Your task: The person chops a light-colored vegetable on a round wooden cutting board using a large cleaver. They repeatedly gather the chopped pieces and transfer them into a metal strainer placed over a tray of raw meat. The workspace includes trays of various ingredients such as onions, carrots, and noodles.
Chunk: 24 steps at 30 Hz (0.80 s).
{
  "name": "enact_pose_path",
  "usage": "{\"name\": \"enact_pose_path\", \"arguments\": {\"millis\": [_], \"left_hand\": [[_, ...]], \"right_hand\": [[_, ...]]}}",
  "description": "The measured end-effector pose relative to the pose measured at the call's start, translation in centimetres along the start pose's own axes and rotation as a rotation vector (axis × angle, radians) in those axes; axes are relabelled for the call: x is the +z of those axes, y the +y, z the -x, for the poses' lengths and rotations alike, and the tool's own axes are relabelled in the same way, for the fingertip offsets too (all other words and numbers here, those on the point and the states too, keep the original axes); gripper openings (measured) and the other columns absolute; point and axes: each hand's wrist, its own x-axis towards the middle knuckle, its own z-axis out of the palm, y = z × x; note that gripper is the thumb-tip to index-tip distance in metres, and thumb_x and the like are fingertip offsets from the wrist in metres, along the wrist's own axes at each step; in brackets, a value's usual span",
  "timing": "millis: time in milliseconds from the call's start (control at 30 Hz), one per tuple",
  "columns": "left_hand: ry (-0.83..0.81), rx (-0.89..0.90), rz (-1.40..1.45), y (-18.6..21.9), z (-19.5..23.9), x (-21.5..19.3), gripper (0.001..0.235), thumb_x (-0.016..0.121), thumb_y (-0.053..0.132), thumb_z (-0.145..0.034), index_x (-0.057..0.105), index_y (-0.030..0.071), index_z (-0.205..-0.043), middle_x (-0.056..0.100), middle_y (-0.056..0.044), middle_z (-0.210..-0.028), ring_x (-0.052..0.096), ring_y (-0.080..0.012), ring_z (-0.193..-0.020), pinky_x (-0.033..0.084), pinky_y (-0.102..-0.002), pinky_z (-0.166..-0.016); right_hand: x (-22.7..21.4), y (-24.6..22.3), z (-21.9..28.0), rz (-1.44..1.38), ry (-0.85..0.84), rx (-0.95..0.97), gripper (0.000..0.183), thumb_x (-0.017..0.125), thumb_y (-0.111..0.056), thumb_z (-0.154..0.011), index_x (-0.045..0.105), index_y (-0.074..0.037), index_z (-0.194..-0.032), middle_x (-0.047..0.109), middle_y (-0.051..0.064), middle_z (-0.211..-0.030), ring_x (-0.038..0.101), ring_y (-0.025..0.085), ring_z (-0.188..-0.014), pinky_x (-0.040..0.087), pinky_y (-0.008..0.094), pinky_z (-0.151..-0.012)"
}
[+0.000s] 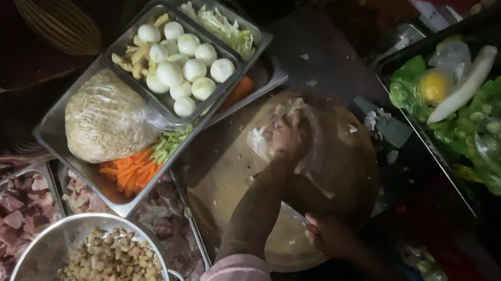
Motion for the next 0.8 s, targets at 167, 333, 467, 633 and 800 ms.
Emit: {"name": "enact_pose_path", "arguments": {"millis": [167, 333, 467, 633, 800], "left_hand": [[-0.022, 0.074, 0.032, -0.3, 0.8, -0.2, 0.074, 0.063, 0.026, -0.086, 0.04, 0.021, -0.156, 0.053, -0.004, -0.149, 0.069, -0.034, -0.108, 0.047, -0.07, -0.084], [-0.07, -0.152, 0.283, -1.0, 2.4, -3.9, 0.037, 0.069, 0.036, -0.09, 0.073, 0.018, -0.122, 0.069, -0.01, -0.125, 0.067, -0.0314, -0.113, 0.056, -0.051, -0.087], [0.132, 0.082, 0.144, -3.5, 2.6, -4.3, 0.018, 0.063, 0.023, -0.093, 0.079, 0.017, -0.087, 0.077, -0.006, -0.087, 0.076, -0.0282, -0.082, 0.059, -0.043, -0.067], [0.508, 0.088, 0.394, -6.0, 8.4, -5.1, 0.026, 0.066, 0.036, -0.089, 0.073, 0.019, -0.106, 0.066, -0.008, -0.109, 0.073, -0.0355, -0.091, 0.06, -0.047, -0.079], [0.702, 0.116, 0.673, -6.0, 18.2, -1.5, 0.046, 0.077, 0.018, -0.083, 0.067, 0.019, -0.127, 0.057, -0.013, -0.13, 0.072, -0.0407, -0.101, 0.062, -0.053, -0.083]], "right_hand": [[-0.1, -0.1, 0.4, 0.107, 0.067, -0.017, 0.041, 0.059, -0.035, -0.086, 0.063, -0.016, -0.122, 0.077, 0.012, -0.106, 0.071, 0.044, -0.088, 0.052, 0.055, -0.078], [-1.0, -1.9, 0.9, 0.029, 0.047, 0.057, 0.019, 0.057, -0.031, -0.088, 0.051, -0.013, -0.082, 0.061, 0.012, -0.072, 0.061, 0.034, -0.065, 0.043, 0.049, -0.066], [-0.6, -1.0, 0.7, -0.037, 0.058, 0.111, 0.024, 0.053, -0.033, -0.087, 0.042, -0.016, -0.073, 0.053, 0.008, -0.065, 0.051, 0.026, -0.062, 0.039, 0.046, -0.066], [3.9, 9.1, -1.3, -0.496, 0.071, 0.158, 0.059, 0.06, -0.053, -0.086, 0.067, -0.011, -0.128, 0.076, 0.01, -0.097, 0.071, 0.019, -0.077, 0.057, 0.035, -0.066], [3.2, 13.0, -1.2, -0.704, 0.146, 0.189, 0.049, 0.067, -0.016, -0.095, 0.055, -0.003, -0.141, 0.068, 0.017, -0.078, 0.067, 0.023, -0.047, 0.058, 0.033, -0.041]]}}
